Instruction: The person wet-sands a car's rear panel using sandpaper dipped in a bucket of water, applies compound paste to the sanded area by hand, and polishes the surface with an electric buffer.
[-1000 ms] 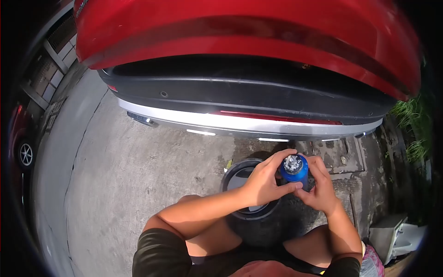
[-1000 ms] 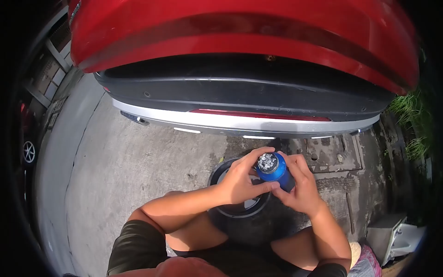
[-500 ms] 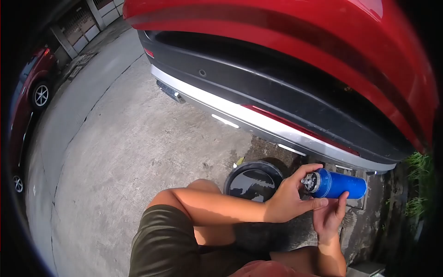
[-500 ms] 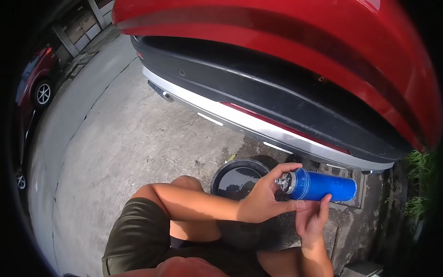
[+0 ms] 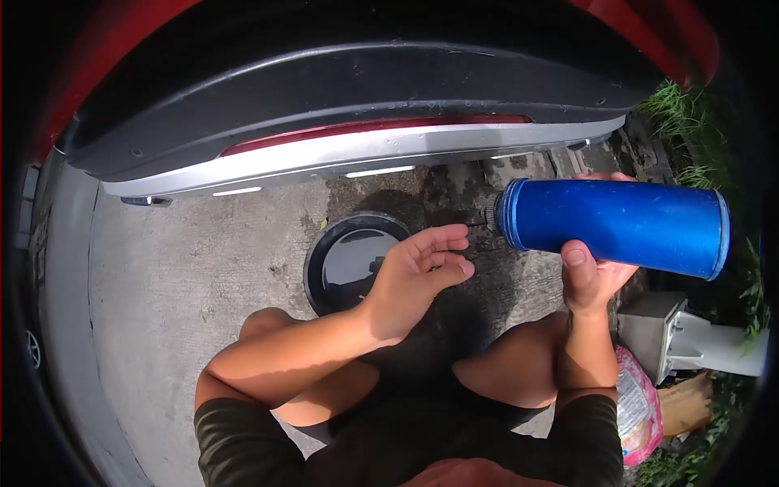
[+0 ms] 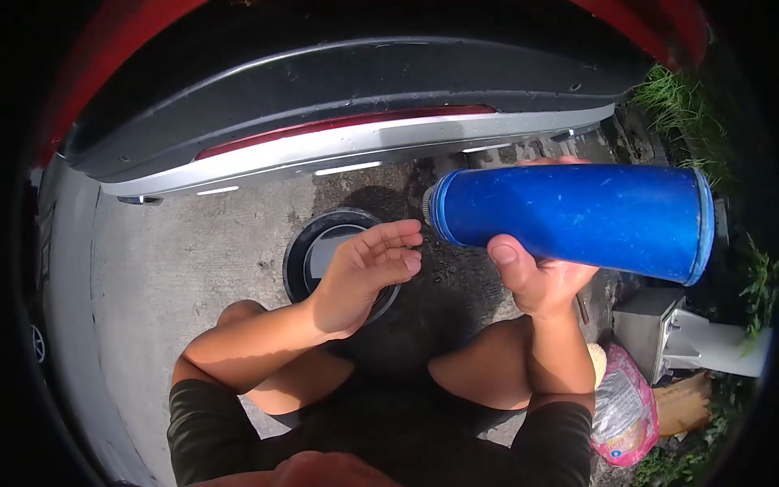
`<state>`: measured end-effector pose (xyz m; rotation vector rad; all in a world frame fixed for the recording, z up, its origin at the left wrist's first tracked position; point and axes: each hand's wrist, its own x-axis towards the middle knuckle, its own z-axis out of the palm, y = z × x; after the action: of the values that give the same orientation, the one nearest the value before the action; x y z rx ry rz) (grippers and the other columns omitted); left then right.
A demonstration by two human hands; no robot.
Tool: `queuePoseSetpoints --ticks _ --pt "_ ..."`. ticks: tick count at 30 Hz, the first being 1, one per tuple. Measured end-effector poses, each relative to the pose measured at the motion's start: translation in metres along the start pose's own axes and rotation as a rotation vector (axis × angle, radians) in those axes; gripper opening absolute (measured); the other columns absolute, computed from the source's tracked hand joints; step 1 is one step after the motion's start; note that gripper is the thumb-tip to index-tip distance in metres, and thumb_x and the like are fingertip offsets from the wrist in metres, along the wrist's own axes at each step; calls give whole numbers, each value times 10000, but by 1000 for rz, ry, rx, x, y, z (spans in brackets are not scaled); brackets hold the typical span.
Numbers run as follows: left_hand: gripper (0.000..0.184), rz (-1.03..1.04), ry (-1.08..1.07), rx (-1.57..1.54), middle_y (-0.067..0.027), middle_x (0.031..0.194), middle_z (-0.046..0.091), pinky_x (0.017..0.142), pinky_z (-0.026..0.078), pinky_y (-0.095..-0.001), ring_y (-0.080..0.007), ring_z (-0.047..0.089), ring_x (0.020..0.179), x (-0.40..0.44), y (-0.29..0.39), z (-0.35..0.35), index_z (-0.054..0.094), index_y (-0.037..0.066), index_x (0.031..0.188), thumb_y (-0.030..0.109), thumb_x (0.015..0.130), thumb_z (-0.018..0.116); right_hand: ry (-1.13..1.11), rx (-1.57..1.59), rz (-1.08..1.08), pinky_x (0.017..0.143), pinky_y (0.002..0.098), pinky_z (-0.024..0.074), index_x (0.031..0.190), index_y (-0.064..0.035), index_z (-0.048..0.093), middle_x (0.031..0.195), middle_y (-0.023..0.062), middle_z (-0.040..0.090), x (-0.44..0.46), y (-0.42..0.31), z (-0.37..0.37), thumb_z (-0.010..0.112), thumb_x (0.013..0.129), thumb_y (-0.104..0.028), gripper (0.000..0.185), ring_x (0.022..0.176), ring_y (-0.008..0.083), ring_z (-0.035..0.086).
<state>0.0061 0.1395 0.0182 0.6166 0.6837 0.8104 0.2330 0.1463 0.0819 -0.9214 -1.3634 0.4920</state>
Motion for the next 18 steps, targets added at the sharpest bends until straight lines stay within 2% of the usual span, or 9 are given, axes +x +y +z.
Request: queuePoseSetpoints --ticks 2,4,8,9,12,13,15,17,18 --pt "511 15 -35 34 -85 1303 625 1020 521 -294 -140 622 1145 4 3 1 562 -33 1428 -32 940 712 -28 -143 53 995 451 537 1492 16 391 1269 207 602 -7 9 9 918 772 -398 983 1132 313 643" --pt "515 13 -28 61 -84 1307 623 1026 518 -300 -143 612 1160 2 0 1 562 -31 1429 -31 937 714 -21 -94 16 987 443 538 1483 14 406 1253 201 613 2 3 7 916 771 -415 975 1123 306 645" --pt "537 61 -28 124 -86 1296 628 1015 519 -306 -147 600 1162 2 7 4 560 -37 1434 -2 927 735 -44 -21 -32 1019 438 526 1481 67 388 1241 179 644 -4 -1 1 939 773 -306 971 1132 290 648" --pt "556 78 -29 147 -94 1304 623 999 522 -300 -147 597 1153 4 7 3 558 -44 1436 25 920 754 -4 103 -69 1017 451 529 1485 62 388 1278 184 617 -6 1 4 939 774 -310 973 1133 307 649" --pt "581 44 -23 116 -91 1305 624 978 523 -295 -142 593 1151 -1 1 5 555 -42 1443 62 917 778 -197 -277 -23 1016 458 530 1494 58 385 1306 191 596 -10 5 -7 936 772 -290 973 1149 322 642" --pt "583 32 -20 97 -85 1301 626 975 522 -295 -140 591 1154 0 3 4 555 -37 1446 68 918 780 -143 -36 -48 1010 447 532 1490 63 398 1282 180 618 -9 5 -2 936 765 -260 960 1135 307 650" --pt "580 52 -29 118 -80 1294 631 973 523 -300 -140 588 1159 -2 6 4 557 -30 1445 76 921 784 -64 -21 -15 992 424 537 1458 70 437 1203 168 664 -9 -7 6 930 765 -240 906 1097 288 667" --pt "574 71 -48 120 -74 1292 635 971 521 -304 -138 586 1162 0 7 5 562 -17 1441 87 924 788 -54 -88 36 983 418 535 1435 67 463 1186 175 669 -6 -7 5 916 768 -317 892 1071 285 669" --pt "568 68 -48 107 -71 1294 636 969 520 -306 -135 586 1163 -2 6 5 567 -8 1439 93 926 790 -42 -146 51 982 420 531 1429 64 471 1187 185 666 -7 -8 6 904 769 -396 913 1066 288 664"
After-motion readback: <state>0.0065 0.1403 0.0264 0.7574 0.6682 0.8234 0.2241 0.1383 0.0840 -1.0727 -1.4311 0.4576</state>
